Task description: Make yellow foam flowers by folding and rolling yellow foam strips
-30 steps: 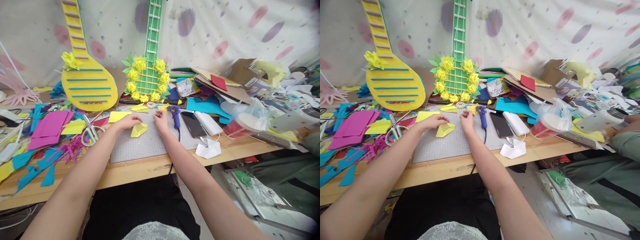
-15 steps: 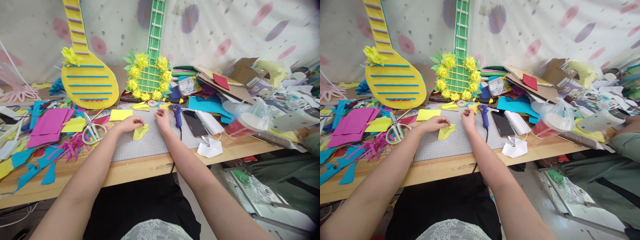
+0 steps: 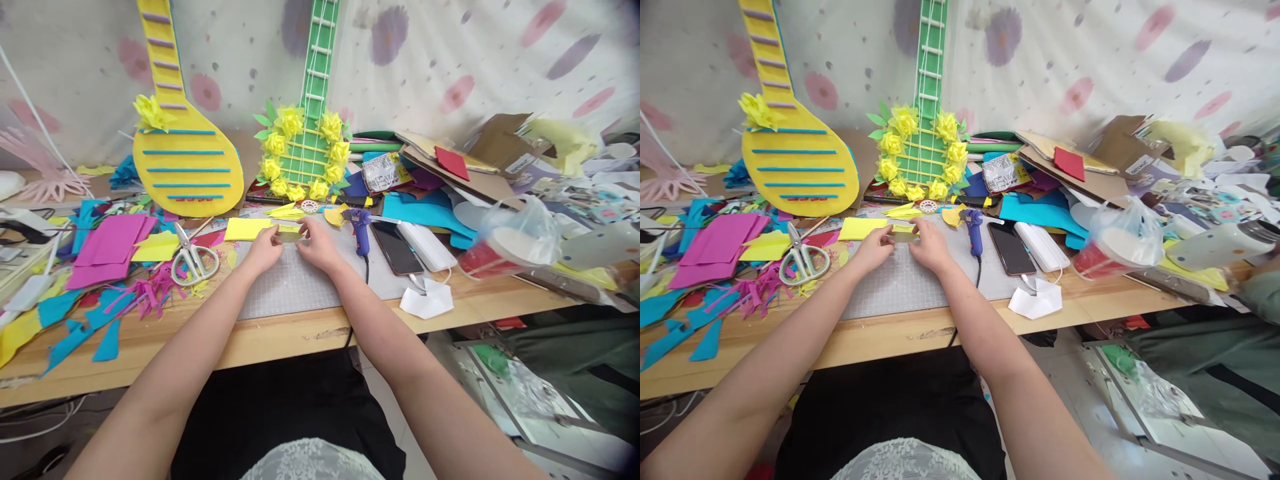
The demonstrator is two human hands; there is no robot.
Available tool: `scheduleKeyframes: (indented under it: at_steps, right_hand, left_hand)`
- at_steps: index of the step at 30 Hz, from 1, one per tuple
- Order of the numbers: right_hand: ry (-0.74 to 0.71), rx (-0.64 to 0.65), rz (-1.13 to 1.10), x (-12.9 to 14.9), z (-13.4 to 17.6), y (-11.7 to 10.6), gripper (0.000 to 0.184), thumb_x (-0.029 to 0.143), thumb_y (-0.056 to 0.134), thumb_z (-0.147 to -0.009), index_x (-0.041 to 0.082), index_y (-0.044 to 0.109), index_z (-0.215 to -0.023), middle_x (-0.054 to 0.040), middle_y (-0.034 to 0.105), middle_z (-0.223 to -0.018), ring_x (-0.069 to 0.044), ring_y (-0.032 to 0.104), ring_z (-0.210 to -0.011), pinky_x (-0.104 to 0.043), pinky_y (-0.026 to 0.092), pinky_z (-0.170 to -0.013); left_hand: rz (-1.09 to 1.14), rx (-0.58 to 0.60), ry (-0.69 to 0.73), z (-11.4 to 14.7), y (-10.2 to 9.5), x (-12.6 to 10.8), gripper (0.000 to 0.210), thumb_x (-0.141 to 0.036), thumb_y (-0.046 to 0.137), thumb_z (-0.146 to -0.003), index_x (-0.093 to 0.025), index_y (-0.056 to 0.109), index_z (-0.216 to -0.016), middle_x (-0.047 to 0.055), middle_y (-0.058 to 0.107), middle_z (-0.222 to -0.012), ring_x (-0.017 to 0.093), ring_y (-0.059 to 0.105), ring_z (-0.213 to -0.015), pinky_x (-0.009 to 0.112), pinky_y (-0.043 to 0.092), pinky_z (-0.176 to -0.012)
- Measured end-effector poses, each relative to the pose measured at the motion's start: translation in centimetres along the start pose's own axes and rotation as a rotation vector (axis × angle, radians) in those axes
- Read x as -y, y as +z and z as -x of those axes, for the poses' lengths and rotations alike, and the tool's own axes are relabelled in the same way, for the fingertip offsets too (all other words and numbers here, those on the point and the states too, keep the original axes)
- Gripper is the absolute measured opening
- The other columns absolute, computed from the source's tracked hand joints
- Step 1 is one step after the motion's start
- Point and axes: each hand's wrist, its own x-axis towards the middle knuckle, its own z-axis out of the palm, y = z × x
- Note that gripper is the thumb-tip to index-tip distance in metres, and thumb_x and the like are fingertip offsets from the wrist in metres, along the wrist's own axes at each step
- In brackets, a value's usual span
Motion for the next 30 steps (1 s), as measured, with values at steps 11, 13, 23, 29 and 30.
scheduleKeyframes:
  at_steps: [11,13,23,29,30]
  right_hand:
    - [0.073,0.079,0.121,-0.1,-0.4,0.7,0.042,0.003,0.044,-0.073,0.021,0.050,-0.111,-0.0028,0.065,-0.089,-0.019,0.053,-0.091,-0.033,0.043,-0.078]
    - [0.072,0.078,0.082,-0.2,-0.4,0.5,0.042,0.004,0.045,-0.072,0.021,0.051,-0.110,-0.0023,0.065,-0.088,-0.019,0.053,-0.091,-0.033,0.042,-0.079]
    - [0.103,0.074,-0.139,-0.4,-0.3,0.7,0.037,0.006,0.053,-0.069,0.024,0.053,-0.102,0.0025,0.061,-0.078,-0.016,0.054,-0.079,-0.032,0.042,-0.078]
    - [0.177,0.035,-0.166,-0.7,-0.6,1.3,0.031,0.013,0.054,-0.073,0.024,0.051,-0.102,0.0018,0.061,-0.077,-0.016,0.055,-0.076,-0.034,0.043,-0.077]
    - [0.189,0.031,-0.156,-0.8,-0.7,1.4,0.031,0.014,0.053,-0.073,0.024,0.051,-0.102,0.0014,0.061,-0.078,-0.017,0.055,-0.076,-0.034,0.043,-0.077]
  left_hand:
    - [-0.425,-0.117,0.190,2.1,-0.9,-0.7,0.043,-0.014,0.052,-0.072,-0.016,0.063,-0.113,0.010,0.059,-0.108,0.026,0.053,-0.105,0.037,0.045,-0.092]
    - [-0.464,-0.127,0.251,1.9,-1.1,-0.5,0.040,-0.015,0.052,-0.073,-0.018,0.062,-0.112,0.009,0.060,-0.110,0.026,0.049,-0.110,0.039,0.042,-0.095]
    - [-0.491,-0.063,0.248,1.6,-1.0,0.0,0.017,-0.022,0.051,-0.081,-0.022,0.067,-0.084,0.006,0.068,-0.096,0.025,0.049,-0.101,0.037,0.042,-0.089]
    - [-0.441,-0.124,0.185,1.3,-0.4,0.2,0.019,-0.028,0.052,-0.082,-0.020,0.069,-0.083,0.008,0.067,-0.095,0.025,0.050,-0.098,0.038,0.040,-0.092]
    - [-0.446,-0.139,0.176,1.3,-0.3,0.2,0.020,-0.030,0.052,-0.082,-0.020,0.069,-0.084,0.008,0.066,-0.096,0.026,0.050,-0.099,0.039,0.039,-0.092]
